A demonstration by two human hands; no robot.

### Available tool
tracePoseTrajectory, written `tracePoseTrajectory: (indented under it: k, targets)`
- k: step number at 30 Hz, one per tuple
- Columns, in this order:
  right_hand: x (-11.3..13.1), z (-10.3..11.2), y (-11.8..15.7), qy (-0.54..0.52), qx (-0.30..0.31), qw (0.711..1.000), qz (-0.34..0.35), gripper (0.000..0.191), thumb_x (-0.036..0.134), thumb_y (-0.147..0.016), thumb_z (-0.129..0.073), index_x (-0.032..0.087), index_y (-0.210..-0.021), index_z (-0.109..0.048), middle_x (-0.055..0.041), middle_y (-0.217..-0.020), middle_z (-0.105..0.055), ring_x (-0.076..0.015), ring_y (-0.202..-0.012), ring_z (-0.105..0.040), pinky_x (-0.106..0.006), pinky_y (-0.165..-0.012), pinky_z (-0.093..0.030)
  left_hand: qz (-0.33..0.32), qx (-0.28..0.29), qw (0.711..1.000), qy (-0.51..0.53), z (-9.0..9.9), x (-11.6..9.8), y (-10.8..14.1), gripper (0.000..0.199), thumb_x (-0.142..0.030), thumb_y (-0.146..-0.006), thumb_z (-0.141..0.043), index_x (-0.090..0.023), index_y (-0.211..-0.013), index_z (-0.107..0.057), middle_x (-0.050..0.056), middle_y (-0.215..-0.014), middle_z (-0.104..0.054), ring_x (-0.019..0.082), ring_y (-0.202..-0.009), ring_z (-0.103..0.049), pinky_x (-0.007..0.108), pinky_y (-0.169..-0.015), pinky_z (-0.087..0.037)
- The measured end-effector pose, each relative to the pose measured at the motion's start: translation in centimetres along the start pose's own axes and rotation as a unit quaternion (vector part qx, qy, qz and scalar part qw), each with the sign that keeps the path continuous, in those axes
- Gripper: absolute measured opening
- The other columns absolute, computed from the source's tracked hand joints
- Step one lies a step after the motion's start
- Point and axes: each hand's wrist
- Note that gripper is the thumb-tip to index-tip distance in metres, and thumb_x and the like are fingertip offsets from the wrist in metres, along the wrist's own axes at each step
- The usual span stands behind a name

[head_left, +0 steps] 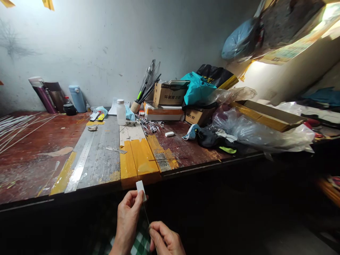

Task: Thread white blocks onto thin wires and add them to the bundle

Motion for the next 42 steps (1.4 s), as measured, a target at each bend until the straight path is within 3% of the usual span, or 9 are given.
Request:
tracePoseTrajectory:
  k: [11,16,19,24,29,32,36,42]
  targets:
    - [1.4,-1.8,-1.9,-0.004,0.046,0.998,0.038,0.041,0.05,-0.092,-0.038,0.018,-0.074,-0.056,0.0021,-0.053,-0.052,-0.0107,-0.049,-0.046,-0.02,-0.051,-0.036,0.002,-0.047,0.999,0.004,2.0,0.0,-0.4,0.038,-0.053,-0.062,-0.075,-0.016,-0.069,-0.067,0.004,-0.066,-0.07,0.02,-0.07,-0.062,0.025,-0.066,-0.046]
    - [1.3,-1.0,-1.9,0.008,0.017,1.0,0.003,0.022,0.04,-0.085,-0.056,0.018,-0.084,-0.058,0.0036,-0.062,-0.052,-0.0073,-0.045,-0.039,-0.018,-0.045,-0.033,-0.004,-0.031,1.0,0.002,1.1,0.0,-0.5,0.036,-0.051,-0.064,-0.075,-0.016,-0.066,-0.067,0.003,-0.063,-0.068,0.018,-0.066,-0.061,0.024,-0.063,-0.046]
    - [1.6,0.1,-1.7,0.017,-0.017,0.999,0.024,0.03,0.045,-0.089,-0.05,0.018,-0.079,-0.061,0.0003,-0.069,-0.056,-0.0101,-0.053,-0.048,-0.017,-0.05,-0.039,-0.01,-0.021,1.0,0.006,0.2,0.0,-0.6,0.035,-0.05,-0.066,-0.074,-0.016,-0.066,-0.068,0.003,-0.064,-0.068,0.018,-0.066,-0.061,0.024,-0.063,-0.046]
    - [1.7,0.9,-1.6,0.03,-0.015,0.999,0.027,0.042,0.052,-0.092,-0.041,0.019,-0.079,-0.063,-0.0005,-0.061,-0.056,-0.0131,-0.057,-0.052,-0.019,-0.055,-0.042,-0.011,0.0,1.0,0.003,-0.6,-0.1,-0.7,0.033,-0.048,-0.07,-0.071,-0.015,-0.068,-0.067,0.004,-0.067,-0.069,0.019,-0.069,-0.061,0.025,-0.067,-0.046]
    - [1.0,0.4,-1.7,0.009,-0.022,1.0,0.005,0.035,0.052,-0.087,-0.051,0.019,-0.084,-0.061,0.0013,-0.064,-0.055,-0.0097,-0.049,-0.045,-0.019,-0.047,-0.036,-0.016,-0.001,1.0,-0.003,-0.5,0.1,-0.9,0.032,-0.048,-0.072,-0.07,-0.016,-0.07,-0.067,0.003,-0.068,-0.068,0.019,-0.07,-0.062,0.026,-0.067,-0.045]
    - [1.1,0.5,-1.7,0.019,-0.029,0.999,0.028,0.03,0.045,-0.089,-0.049,0.019,-0.077,-0.06,0.0008,-0.065,-0.054,-0.0111,-0.054,-0.048,-0.019,-0.051,-0.037,-0.013,-0.001,1.0,-0.002,-0.2,0.2,-0.9,0.033,-0.048,-0.071,-0.07,-0.016,-0.071,-0.068,0.004,-0.069,-0.069,0.02,-0.072,-0.062,0.026,-0.068,-0.045]
    - [1.8,0.7,-1.6,0.03,0.001,0.999,0.034,0.029,0.037,-0.093,-0.043,0.019,-0.079,-0.061,0.0009,-0.061,-0.054,-0.0127,-0.059,-0.051,-0.019,-0.058,-0.04,-0.006,-0.011,1.0,0.0,0.2,0.1,-0.8,0.034,-0.049,-0.068,-0.072,-0.016,-0.068,-0.067,0.003,-0.066,-0.068,0.018,-0.069,-0.06,0.024,-0.066,-0.045]
    - [2.1,-0.1,-1.7,0.046,0.026,0.998,0.02,0.01,0.026,-0.085,-0.055,0.018,-0.083,-0.061,0.001,-0.071,-0.057,-0.0091,-0.052,-0.047,-0.018,-0.05,-0.037,0.003,-0.035,0.999,-0.003,1.1,-0.5,-0.7,0.037,-0.052,-0.064,-0.074,-0.016,-0.067,-0.067,0.004,-0.065,-0.069,0.018,-0.067,-0.061,0.024,-0.065,-0.045]
Point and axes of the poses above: each hand's wrist, its own y-axis away from the middle knuckle, its own z-axis out of the back of the hand, x = y × z
